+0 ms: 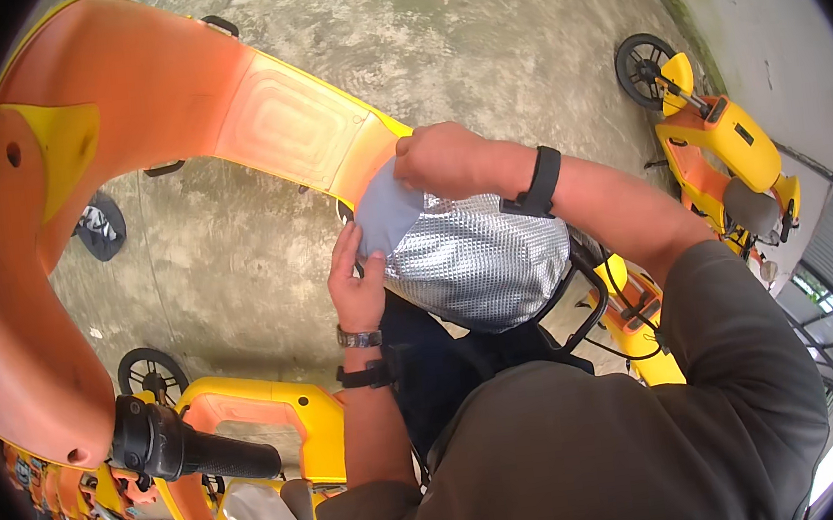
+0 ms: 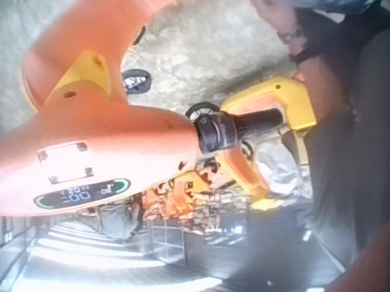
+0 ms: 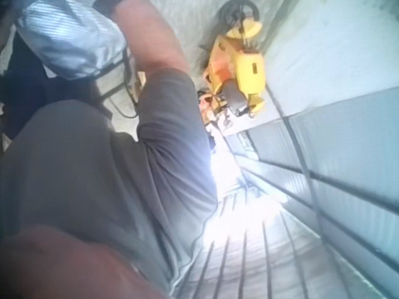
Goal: The person fits a silver cover over the seat of a scooter, tucks the edges into the frame by hand, and secures the seat assembly.
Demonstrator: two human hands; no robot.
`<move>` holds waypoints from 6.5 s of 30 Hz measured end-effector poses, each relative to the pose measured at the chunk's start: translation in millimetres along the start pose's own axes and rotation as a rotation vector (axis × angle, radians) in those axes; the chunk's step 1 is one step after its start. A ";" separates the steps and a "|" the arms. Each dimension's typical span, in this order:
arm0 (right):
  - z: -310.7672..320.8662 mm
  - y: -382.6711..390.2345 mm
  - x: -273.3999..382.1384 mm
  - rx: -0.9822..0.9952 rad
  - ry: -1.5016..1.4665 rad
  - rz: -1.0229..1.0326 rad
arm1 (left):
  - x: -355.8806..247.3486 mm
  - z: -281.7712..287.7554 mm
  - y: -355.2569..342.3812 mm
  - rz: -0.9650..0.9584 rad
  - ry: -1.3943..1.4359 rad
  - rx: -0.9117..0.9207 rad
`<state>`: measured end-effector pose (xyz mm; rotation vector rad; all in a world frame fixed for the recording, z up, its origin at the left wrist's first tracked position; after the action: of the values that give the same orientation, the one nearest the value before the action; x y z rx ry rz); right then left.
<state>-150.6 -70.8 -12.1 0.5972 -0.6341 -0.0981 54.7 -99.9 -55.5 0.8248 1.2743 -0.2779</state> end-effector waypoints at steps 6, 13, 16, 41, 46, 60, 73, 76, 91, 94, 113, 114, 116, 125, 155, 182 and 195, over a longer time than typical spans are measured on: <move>-2.7 1.7 12.8 -0.046 0.323 -0.038 | -35.2 -3.9 -0.1 -0.049 -0.482 0.077; -9.8 -8.3 6.1 -0.065 0.254 0.024 | -34.0 -8.5 -15.1 -0.025 -0.594 0.102; -16.4 -6.1 2.9 -0.156 0.281 0.051 | -28.0 -12.3 -16.0 -0.038 -0.543 0.076; -27.8 12.3 -64.6 -0.296 -0.575 -0.264 | 16.2 3.8 19.4 0.129 0.145 -0.182; -15.1 20.3 -73.7 -0.092 -0.312 -0.325 | 39.6 15.5 26.4 0.230 0.218 -0.142; -38.5 9.9 -74.0 0.132 -0.242 -0.210 | 6.2 15.9 -11.5 -0.116 -0.582 0.275; -35.3 7.3 -53.5 -0.166 -0.265 -0.321 | 73.7 -14.7 13.8 0.404 0.125 -0.260; -49.0 9.0 -60.3 -0.202 -0.252 -0.340 | 53.6 -29.4 0.8 0.384 -0.085 -0.274; -61.3 6.9 -88.5 -0.233 -0.437 -0.365 | 42.8 -19.8 9.0 0.182 -0.106 -0.474; -65.2 35.7 -100.1 -0.246 -0.572 -0.472 | 55.5 -15.6 13.4 0.378 0.192 -0.491; -75.9 102.9 -103.4 -0.193 -0.305 -0.535 | 68.3 -17.2 29.7 0.477 0.221 -0.539; -87.1 113.8 -96.9 -0.191 -0.366 -0.538 | 67.1 -15.3 35.2 0.487 0.253 -0.444; -93.6 141.6 -88.5 -0.278 -0.317 -0.478 | 65.0 -14.2 50.8 0.446 0.177 -0.453; -100.0 177.5 -70.7 -0.425 -0.105 -0.347 | 37.8 -68.0 89.6 0.285 0.246 -0.709; -119.5 261.6 -10.1 -0.149 0.016 -0.117 | -71.8 -188.5 82.9 -0.584 -0.988 0.100; -90.3 189.2 -4.0 -0.182 -0.034 -0.246 | -71.1 -127.4 18.4 -0.662 -1.097 0.334; -102.5 299.0 -69.6 -0.329 -0.563 -0.539 | -83.1 -147.3 16.0 -0.822 -1.053 0.341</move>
<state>-174.3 245.9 50.3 0.4037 -0.9615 -0.8832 -68.7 -9.5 18.4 0.2671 0.4801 -1.4121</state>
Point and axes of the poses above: each hand's wrist, its own y-axis away from the middle knuckle, its own z-axis out of the back of the hand, x = y × z, the point moved 7 cm from there along -y, towards the middle knuckle, and after that the axes turned 6 degrees about y, right-handed, at the moved point
